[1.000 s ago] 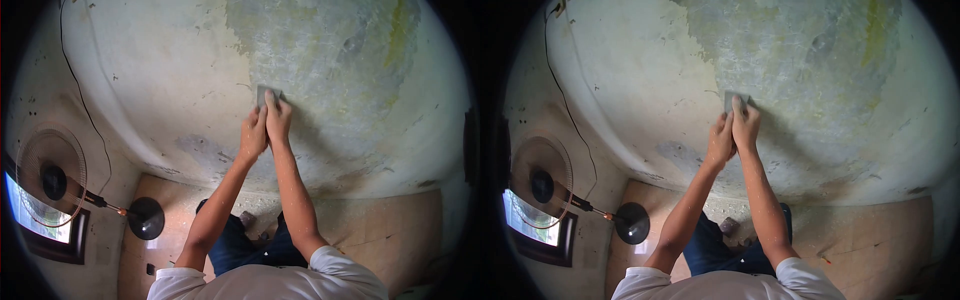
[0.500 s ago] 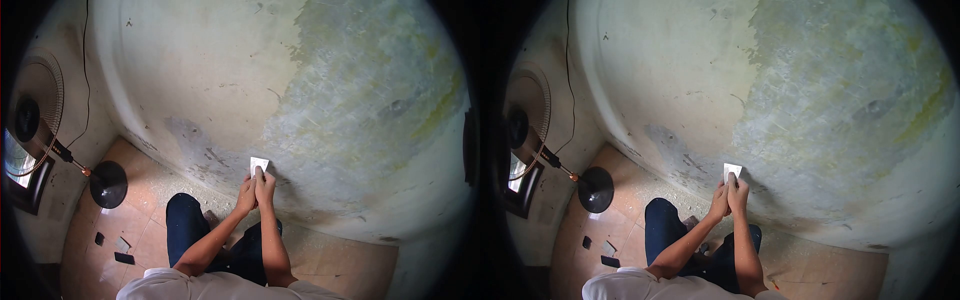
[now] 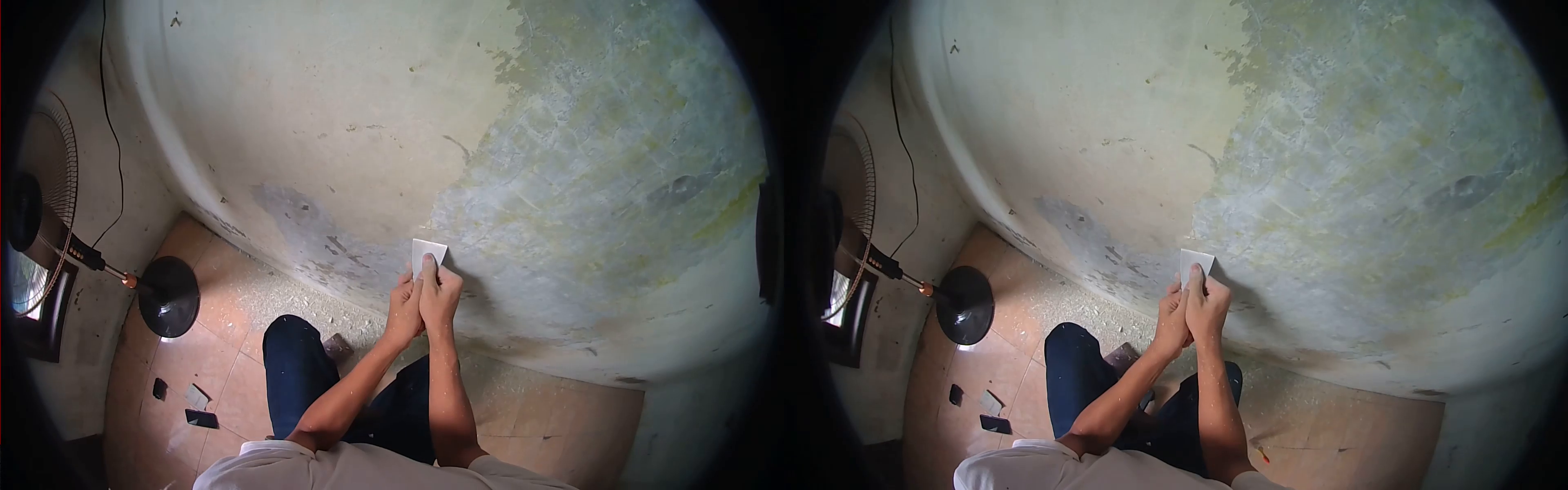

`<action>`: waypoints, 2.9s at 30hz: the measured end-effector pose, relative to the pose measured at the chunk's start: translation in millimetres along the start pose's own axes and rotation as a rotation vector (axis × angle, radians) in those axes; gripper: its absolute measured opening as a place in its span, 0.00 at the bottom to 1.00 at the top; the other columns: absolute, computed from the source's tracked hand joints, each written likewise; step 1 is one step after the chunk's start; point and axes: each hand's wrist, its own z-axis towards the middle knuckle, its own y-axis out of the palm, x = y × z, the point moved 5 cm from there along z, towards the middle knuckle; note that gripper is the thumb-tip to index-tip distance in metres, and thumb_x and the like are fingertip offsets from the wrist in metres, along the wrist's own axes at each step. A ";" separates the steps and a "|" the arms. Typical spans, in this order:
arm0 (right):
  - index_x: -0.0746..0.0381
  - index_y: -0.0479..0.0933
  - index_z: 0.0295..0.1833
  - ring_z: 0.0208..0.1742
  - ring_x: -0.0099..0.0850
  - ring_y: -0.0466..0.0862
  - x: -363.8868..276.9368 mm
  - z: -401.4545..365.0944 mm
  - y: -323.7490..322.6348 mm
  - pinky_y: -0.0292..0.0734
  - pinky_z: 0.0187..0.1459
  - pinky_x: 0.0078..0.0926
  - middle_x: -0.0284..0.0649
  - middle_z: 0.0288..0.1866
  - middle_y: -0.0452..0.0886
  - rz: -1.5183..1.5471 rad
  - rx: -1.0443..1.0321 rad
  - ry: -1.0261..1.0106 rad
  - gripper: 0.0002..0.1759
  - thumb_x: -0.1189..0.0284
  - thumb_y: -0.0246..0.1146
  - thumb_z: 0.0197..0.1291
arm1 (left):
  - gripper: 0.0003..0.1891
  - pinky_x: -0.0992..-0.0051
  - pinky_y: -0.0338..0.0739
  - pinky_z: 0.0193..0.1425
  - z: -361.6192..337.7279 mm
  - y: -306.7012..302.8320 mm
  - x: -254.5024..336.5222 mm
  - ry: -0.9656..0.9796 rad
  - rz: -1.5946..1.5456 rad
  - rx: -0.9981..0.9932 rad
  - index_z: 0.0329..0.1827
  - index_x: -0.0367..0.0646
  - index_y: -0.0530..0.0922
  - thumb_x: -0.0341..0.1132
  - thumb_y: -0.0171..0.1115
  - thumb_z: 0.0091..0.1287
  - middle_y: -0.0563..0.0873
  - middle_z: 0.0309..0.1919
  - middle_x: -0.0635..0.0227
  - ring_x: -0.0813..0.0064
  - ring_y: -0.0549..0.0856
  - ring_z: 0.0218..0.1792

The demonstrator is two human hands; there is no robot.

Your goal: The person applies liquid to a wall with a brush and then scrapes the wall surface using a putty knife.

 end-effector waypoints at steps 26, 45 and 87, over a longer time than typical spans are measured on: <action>0.73 0.82 0.32 0.28 0.21 0.83 -62.9 12.2 27.6 0.77 0.30 0.26 0.39 0.26 0.87 0.198 0.023 -0.050 0.26 0.65 0.61 0.83 | 0.30 0.67 0.70 0.70 15.9 -8.1 77.9 0.072 0.141 -0.026 0.21 0.32 0.80 0.39 0.52 0.87 0.84 0.22 0.64 0.74 0.79 0.45; 0.67 0.75 0.24 0.21 0.20 0.74 -82.8 19.2 37.8 0.69 0.25 0.27 0.31 0.19 0.76 0.369 0.131 -0.064 0.29 0.64 0.62 0.82 | 0.28 0.66 0.74 0.66 29.2 -10.8 124.1 0.132 0.266 -0.097 0.27 0.27 0.82 0.40 0.55 0.87 0.85 0.24 0.61 0.78 0.79 0.51; 0.70 0.80 0.26 0.23 0.20 0.73 -176.1 52.3 21.1 0.69 0.27 0.30 0.33 0.18 0.78 0.413 0.195 -0.219 0.29 0.59 0.64 0.79 | 0.19 0.81 0.66 0.21 50.7 24.9 220.1 0.190 0.221 -0.238 0.47 0.35 0.83 0.43 0.54 0.89 0.84 0.34 0.74 0.89 0.74 0.23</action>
